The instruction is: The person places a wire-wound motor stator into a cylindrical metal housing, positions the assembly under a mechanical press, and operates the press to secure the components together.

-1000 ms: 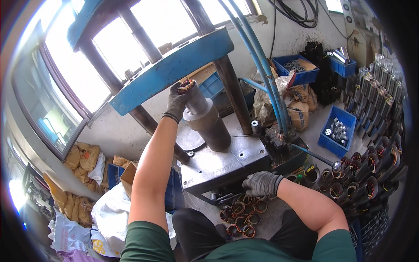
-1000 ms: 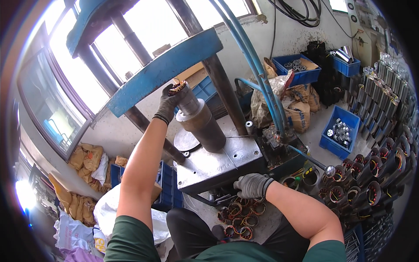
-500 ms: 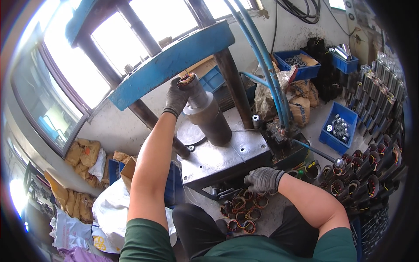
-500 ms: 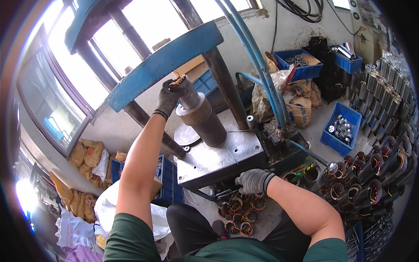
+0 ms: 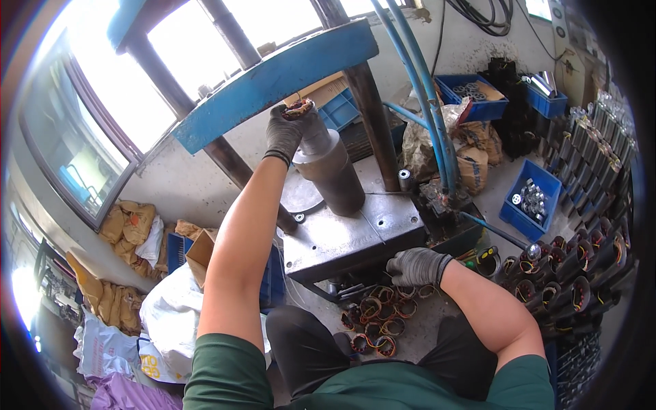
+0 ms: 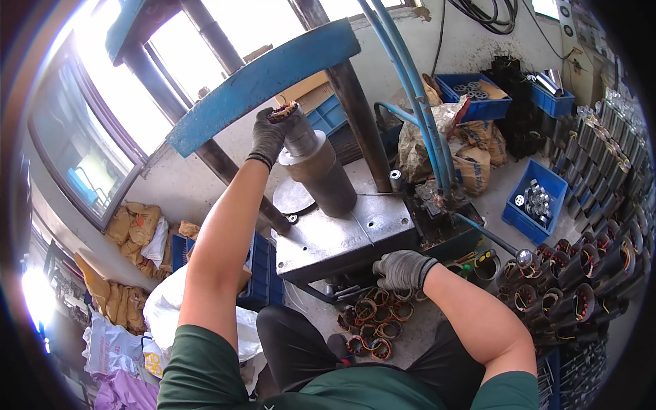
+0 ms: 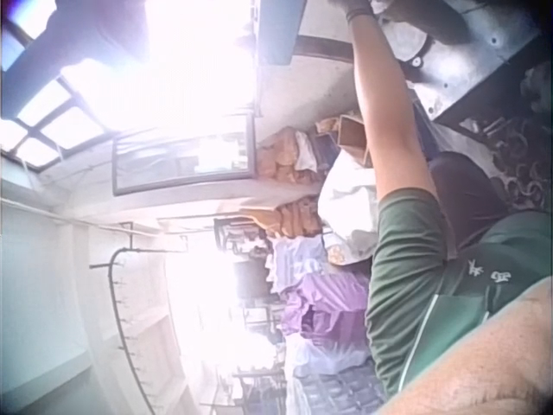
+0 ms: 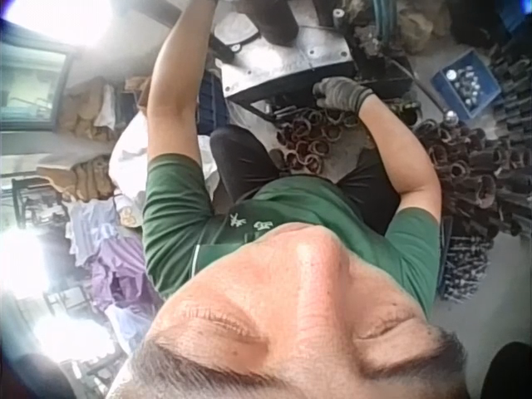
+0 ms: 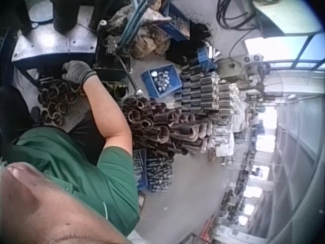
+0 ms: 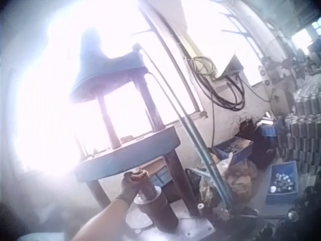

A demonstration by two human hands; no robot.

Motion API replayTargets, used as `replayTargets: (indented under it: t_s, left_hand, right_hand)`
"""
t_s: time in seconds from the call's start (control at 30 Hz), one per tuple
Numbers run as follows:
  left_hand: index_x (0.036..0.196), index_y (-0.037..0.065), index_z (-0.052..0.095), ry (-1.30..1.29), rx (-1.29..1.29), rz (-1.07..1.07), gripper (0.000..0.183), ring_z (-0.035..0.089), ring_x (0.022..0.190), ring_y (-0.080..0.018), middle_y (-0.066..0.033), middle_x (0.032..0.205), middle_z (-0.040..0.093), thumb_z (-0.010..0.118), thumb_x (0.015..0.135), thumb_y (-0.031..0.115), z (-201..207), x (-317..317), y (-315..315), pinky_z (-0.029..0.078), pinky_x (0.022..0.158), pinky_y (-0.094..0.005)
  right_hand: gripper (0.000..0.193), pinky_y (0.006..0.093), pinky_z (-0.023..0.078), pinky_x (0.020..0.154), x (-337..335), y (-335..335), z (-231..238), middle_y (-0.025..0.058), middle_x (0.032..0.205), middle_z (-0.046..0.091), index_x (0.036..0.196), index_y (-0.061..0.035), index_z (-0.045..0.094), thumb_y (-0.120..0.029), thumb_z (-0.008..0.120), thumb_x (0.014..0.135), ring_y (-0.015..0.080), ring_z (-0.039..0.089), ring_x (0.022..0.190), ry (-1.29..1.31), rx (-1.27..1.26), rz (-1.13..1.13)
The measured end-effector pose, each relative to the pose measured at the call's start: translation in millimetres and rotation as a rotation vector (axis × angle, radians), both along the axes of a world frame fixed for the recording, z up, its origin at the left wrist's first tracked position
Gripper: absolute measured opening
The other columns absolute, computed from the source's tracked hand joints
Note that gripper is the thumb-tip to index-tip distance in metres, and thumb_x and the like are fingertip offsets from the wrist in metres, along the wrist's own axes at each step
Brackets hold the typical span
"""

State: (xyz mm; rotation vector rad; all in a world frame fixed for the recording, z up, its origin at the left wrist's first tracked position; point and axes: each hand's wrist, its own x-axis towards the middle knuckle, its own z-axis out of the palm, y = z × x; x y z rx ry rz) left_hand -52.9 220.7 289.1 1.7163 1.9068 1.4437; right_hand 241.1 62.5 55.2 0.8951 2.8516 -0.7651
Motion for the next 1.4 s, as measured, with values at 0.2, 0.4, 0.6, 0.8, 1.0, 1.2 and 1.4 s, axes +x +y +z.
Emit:
replayTargets:
  t_s: [0.2, 0.4, 0.6, 0.8, 1.0, 1.2, 1.4]
  left_hand:
    - [0.136, -0.005, 0.051, 0.13, 0.038, 0.084, 0.078, 0.069, 0.106, -0.0232, -0.0154, 0.12, 0.071, 0.09, 0.079, 0.031, -6.1, -5.4, 2.3, 0.057, 0.096, -0.0338]
    - [0.142, -0.004, 0.048, -0.07, 0.103, -0.087, 0.095, 0.066, 0.115, -0.0229, -0.0167, 0.128, 0.067, 0.098, 0.071, 0.033, -23.7, -50.4, 31.3, 0.055, 0.1, -0.0328]
    - [0.139, -0.004, 0.052, -0.239, 0.131, -0.137, 0.087, 0.069, 0.109, -0.0209, -0.0157, 0.122, 0.071, 0.097, 0.072, 0.031, -25.7, -32.2, 24.7, 0.057, 0.095, -0.0322]
    - [0.136, -0.004, 0.053, -0.063, 0.18, -0.073, 0.087, 0.068, 0.108, -0.0213, -0.0153, 0.121, 0.071, 0.098, 0.072, 0.032, -26.0, -30.5, 22.4, 0.057, 0.096, -0.0325]
    - [0.13, -0.004, 0.052, 0.107, 0.168, 0.047, 0.084, 0.069, 0.109, -0.0233, -0.0185, 0.12, 0.071, 0.093, 0.073, 0.042, -23.5, -23.7, 22.4, 0.058, 0.095, -0.0354]
    - [0.123, -0.007, 0.051, 0.273, 0.034, 0.145, 0.074, 0.067, 0.106, -0.0239, -0.0203, 0.116, 0.069, 0.084, 0.082, 0.045, -19.9, -9.4, 23.6, 0.058, 0.088, -0.0385]
    - [0.15, 0.001, 0.026, -0.291, 0.03, -0.155, 0.09, 0.064, 0.121, -0.0291, -0.0226, 0.127, 0.066, 0.082, 0.087, 0.031, -52.1, -119.7, 43.1, 0.056, 0.097, -0.0394]
  right_hand:
    - [0.049, 0.0472, 0.053, 0.099, 1.4, -0.9, 1.8, 0.0199, 0.119, 0.072, 0.127, -0.0063, 0.069, -0.04, 0.067, 0.091, 0.038, 0.067, 0.113, -0.017, -0.004, 0.003]
    - [0.05, 0.0465, 0.053, 0.099, -2.2, -2.7, 6.6, 0.0206, 0.117, 0.073, 0.128, -0.0063, 0.069, -0.039, 0.067, 0.091, 0.0374, 0.068, 0.114, -0.021, 0.012, 0.026]
    - [0.049, 0.0472, 0.053, 0.098, 3.2, 2.1, 4.3, 0.0207, 0.116, 0.073, 0.127, -0.0057, 0.069, -0.039, 0.066, 0.091, 0.0383, 0.068, 0.112, -0.004, -0.025, -0.006]
    - [0.046, 0.0483, 0.053, 0.096, 2.5, 6.9, 0.0, 0.0209, 0.112, 0.074, 0.124, -0.005, 0.07, -0.039, 0.065, 0.092, 0.0394, 0.068, 0.109, 0.003, -0.033, 0.01]
    - [0.047, 0.0485, 0.053, 0.097, 3.4, 5.8, -1.5, 0.021, 0.114, 0.073, 0.124, -0.005, 0.069, -0.039, 0.065, 0.093, 0.0394, 0.068, 0.111, -0.008, 0.01, 0.022]
    - [0.048, 0.0476, 0.053, 0.098, 13.8, 6.1, 3.6, 0.0207, 0.116, 0.072, 0.127, -0.0057, 0.069, -0.039, 0.066, 0.092, 0.0387, 0.067, 0.113, -0.013, -0.044, -0.025]
    - [0.053, 0.0451, 0.049, 0.107, 0.3, 8.8, 16.3, 0.0218, 0.128, 0.069, 0.133, -0.0039, 0.066, -0.038, 0.065, 0.093, 0.0385, 0.064, 0.121, 0.029, -0.038, -0.005]
